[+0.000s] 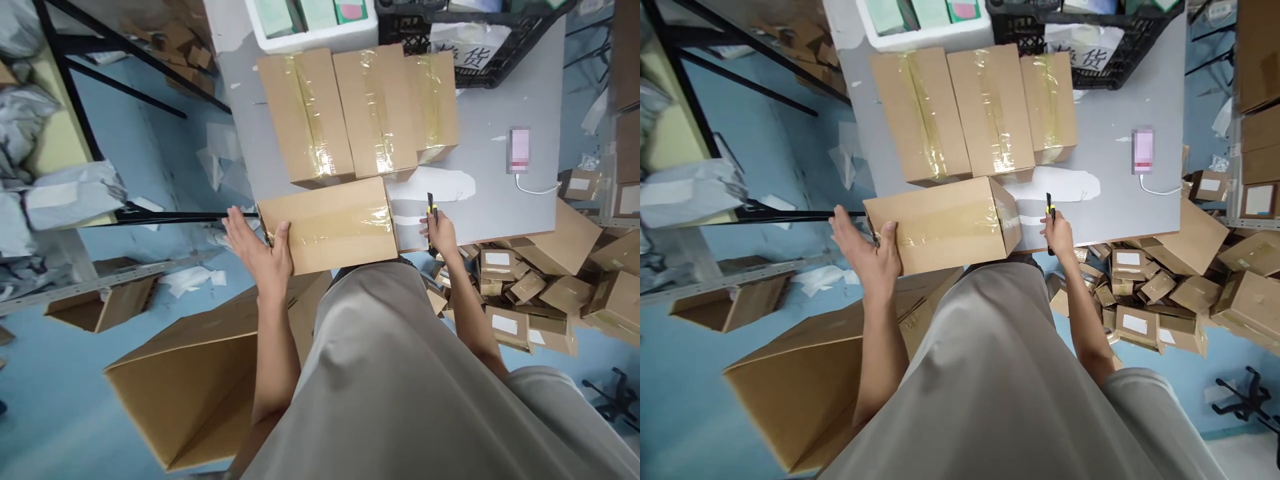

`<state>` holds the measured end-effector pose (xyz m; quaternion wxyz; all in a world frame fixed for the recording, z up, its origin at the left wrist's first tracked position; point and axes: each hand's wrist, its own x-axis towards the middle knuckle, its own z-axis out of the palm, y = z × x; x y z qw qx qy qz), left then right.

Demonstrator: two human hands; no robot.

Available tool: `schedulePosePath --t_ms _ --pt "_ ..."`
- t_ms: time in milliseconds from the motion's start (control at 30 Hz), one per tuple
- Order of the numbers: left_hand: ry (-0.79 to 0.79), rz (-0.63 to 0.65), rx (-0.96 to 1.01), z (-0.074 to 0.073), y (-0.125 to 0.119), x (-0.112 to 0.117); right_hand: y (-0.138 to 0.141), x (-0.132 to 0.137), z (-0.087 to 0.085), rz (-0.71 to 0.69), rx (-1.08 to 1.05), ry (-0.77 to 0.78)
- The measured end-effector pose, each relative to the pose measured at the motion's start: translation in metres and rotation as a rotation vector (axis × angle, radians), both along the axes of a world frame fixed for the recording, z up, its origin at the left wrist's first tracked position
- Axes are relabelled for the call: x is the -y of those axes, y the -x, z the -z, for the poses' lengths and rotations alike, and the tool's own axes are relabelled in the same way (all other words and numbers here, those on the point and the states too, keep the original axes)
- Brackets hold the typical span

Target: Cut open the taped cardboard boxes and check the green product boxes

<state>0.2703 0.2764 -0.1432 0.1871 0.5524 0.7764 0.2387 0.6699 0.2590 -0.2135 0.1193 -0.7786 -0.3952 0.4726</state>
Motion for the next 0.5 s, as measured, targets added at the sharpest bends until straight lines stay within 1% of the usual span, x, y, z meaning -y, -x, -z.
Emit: schedulePosePath --t_ms 67,100,167,233,300,367,433,500 --pt "-0.026 -0.01 -0.017 0.006 0.019 0.0 0.015 -0.011 0.039 0.136 -0.137 0.002" --pt "-0.035 -0.025 -0.024 0.008 0.03 0.0 0.026 -0.014 0.054 0.184 -0.191 0.008" --pt "-0.034 -0.091 -0.043 0.011 0.051 0.0 0.051 -0.019 0.075 0.232 -0.255 0.002" --pt "-0.01 -0.187 -0.042 0.011 0.07 0.0 0.075 -0.02 0.084 0.223 -0.275 -0.044" --pt "0.011 -0.267 -0.011 0.01 0.086 0.001 0.089 -0.016 0.082 0.188 -0.26 -0.133" --pt "0.008 -0.303 0.044 0.011 0.095 0.003 0.089 -0.006 0.07 0.15 -0.203 -0.235" --pt "0.003 -0.293 0.109 0.018 0.095 0.005 0.076 0.007 0.049 0.094 -0.101 -0.301" --pt "0.042 -0.275 0.184 0.033 0.087 0.005 0.057 0.021 0.024 0.027 0.032 -0.33"
